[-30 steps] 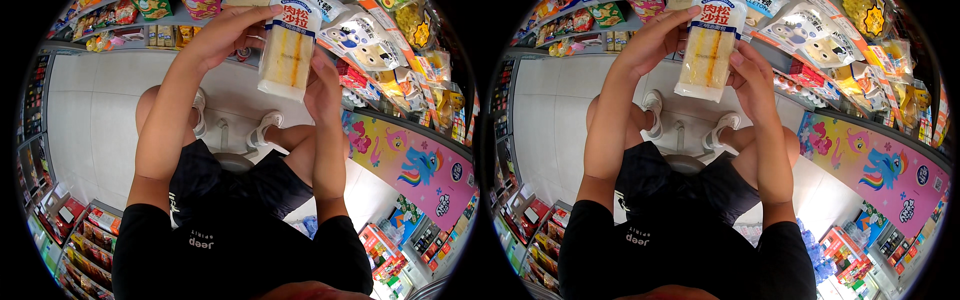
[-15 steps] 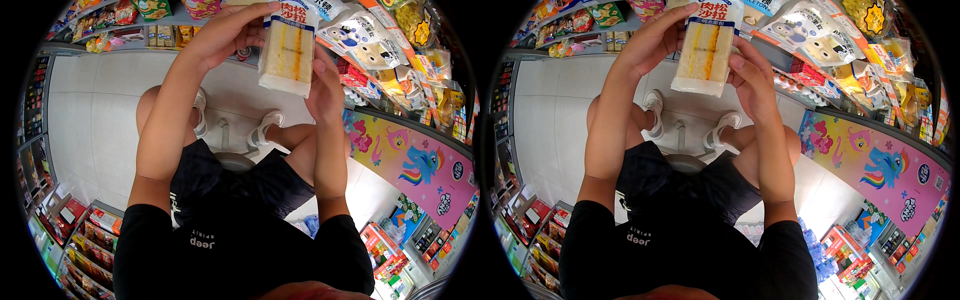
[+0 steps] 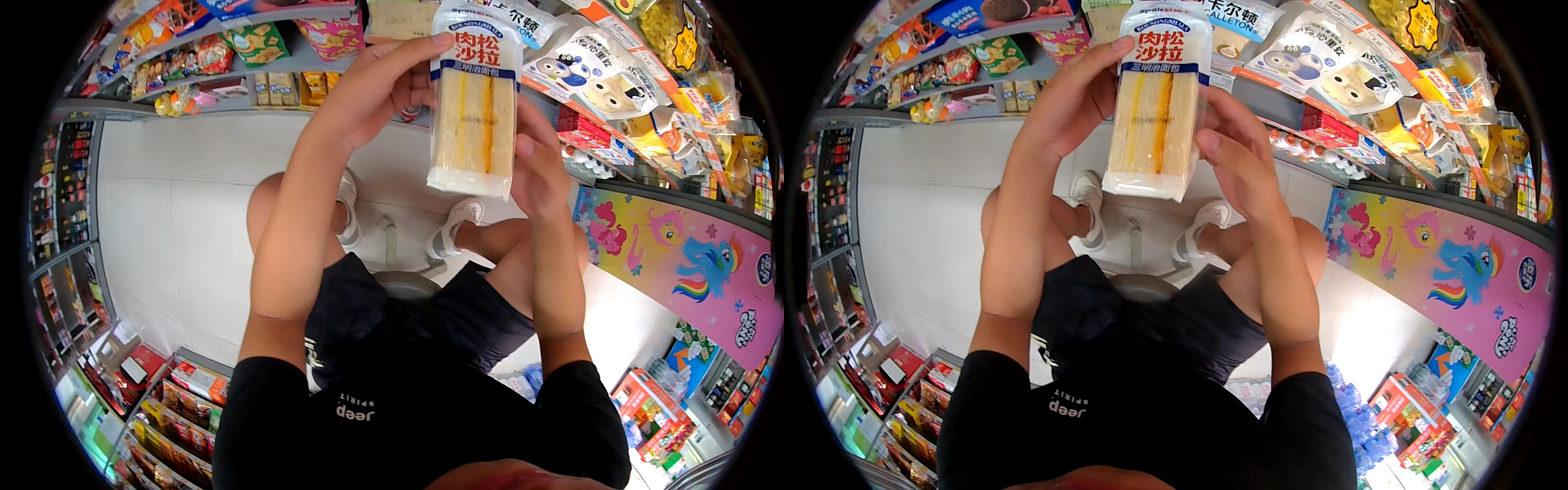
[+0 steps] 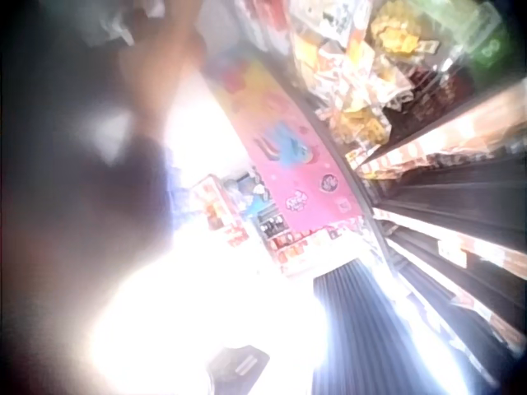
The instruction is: The person picks up and turns over various food and drink items from a convenience store shelf, including a red milk can, two milk cartons, a sandwich, and a bag of snacks, before returning each item to the shelf.
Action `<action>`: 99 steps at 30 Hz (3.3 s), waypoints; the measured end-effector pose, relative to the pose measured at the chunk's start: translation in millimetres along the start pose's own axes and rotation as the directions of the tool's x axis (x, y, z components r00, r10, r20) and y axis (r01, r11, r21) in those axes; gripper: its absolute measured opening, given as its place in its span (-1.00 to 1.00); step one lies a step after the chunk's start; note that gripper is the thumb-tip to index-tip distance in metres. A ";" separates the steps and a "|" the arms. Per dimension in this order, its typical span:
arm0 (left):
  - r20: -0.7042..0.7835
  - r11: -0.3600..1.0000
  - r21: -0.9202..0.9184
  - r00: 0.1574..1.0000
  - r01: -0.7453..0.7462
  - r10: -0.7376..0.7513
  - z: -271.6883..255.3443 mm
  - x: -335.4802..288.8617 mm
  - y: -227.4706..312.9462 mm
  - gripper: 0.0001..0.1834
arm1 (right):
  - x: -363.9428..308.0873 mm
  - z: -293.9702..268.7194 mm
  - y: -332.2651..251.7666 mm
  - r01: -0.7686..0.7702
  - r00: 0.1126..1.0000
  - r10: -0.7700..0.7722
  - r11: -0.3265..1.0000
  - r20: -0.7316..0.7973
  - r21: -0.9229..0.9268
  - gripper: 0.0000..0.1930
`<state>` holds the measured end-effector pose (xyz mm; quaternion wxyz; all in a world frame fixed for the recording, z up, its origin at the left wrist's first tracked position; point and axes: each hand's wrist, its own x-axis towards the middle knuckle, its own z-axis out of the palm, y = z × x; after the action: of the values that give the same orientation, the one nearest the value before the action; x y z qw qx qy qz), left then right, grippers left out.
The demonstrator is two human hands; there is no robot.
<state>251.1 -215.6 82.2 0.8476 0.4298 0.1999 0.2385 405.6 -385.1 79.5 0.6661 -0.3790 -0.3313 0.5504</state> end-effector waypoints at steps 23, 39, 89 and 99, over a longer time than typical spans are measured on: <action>0.105 0.998 -0.017 0.993 -0.059 0.060 5.0 -9.4 3.9 -0.55 | -4.2 22.8 -0.7 -0.139 0.987 0.122 0.978 0.108 0.158 -0.08; 0.303 0.985 -0.006 0.939 -0.171 0.165 14.2 -12.8 -7.9 -0.34 | 1.8 -1.6 8.3 0.600 0.569 -0.806 0.268 0.166 -0.754 -0.11; 0.319 0.981 -0.191 0.946 0.012 0.051 13.7 -10.5 -19.1 -0.42 | 4.7 1.6 7.5 0.647 0.536 -0.839 0.332 0.099 -0.687 -0.32; 0.305 0.956 -0.277 0.952 0.094 -0.005 15.3 -11.2 -23.7 -0.24 | -0.5 10.5 6.0 0.589 0.357 -0.766 -0.259 0.535 -0.765 -0.68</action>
<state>255.9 -243.9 72.6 0.9273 0.3281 0.0423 0.1752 393.5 -383.5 79.5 0.5246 -0.4595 -0.6689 -0.2575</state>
